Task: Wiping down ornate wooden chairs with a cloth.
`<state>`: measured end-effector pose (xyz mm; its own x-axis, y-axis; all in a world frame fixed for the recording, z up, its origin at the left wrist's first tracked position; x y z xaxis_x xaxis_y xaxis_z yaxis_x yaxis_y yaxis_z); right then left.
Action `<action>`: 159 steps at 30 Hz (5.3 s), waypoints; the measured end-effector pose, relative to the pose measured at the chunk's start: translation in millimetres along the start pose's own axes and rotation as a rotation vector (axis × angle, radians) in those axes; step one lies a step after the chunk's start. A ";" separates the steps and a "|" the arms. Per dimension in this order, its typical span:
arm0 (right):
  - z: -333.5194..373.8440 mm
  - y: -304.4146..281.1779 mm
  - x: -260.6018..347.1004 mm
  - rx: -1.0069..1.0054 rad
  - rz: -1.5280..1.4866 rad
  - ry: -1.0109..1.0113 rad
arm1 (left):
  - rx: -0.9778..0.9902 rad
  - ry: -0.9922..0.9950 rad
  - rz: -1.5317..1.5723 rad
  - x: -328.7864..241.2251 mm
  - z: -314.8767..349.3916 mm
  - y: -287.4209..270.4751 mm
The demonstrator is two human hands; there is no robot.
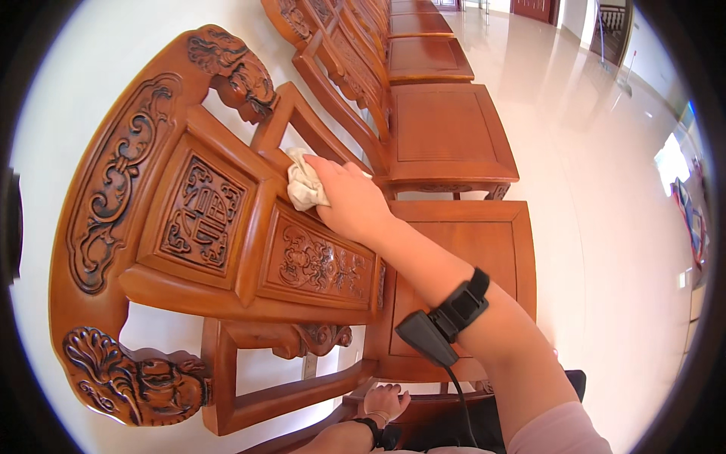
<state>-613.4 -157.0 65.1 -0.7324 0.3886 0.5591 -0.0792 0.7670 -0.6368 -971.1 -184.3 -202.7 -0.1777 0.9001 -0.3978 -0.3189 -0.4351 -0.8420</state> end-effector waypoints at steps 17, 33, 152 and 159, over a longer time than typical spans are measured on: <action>-35.8 -53.2 48.8 0.105 -0.711 0.075 | -0.079 0.001 0.043 -3.9 0.5 -1.0; 59.9 -6.5 -7.4 0.199 -0.660 0.410 | -0.125 0.006 0.018 3.3 2.0 14.7; 195.5 -32.2 101.0 0.387 -0.200 -0.092 | -0.014 -0.081 0.041 -3.8 5.8 2.0; 146.4 -44.8 134.8 0.180 -0.140 -0.296 | -0.015 -0.074 0.056 -5.2 5.8 0.3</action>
<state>-807.5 -213.8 91.3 -0.8680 0.1014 0.4862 -0.2908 0.6898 -0.6630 -975.6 -189.3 -198.7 -0.2630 0.8700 -0.4171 -0.2931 -0.4839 -0.8246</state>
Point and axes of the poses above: each hand's wrist, its own z-axis away from the middle knuckle, its own y-axis out of the palm, x = y × z, the point moved 1 cm from there along -z, towards the middle knuckle, and after that the axes turned 5 degrees about z, right-handed, at the moved point
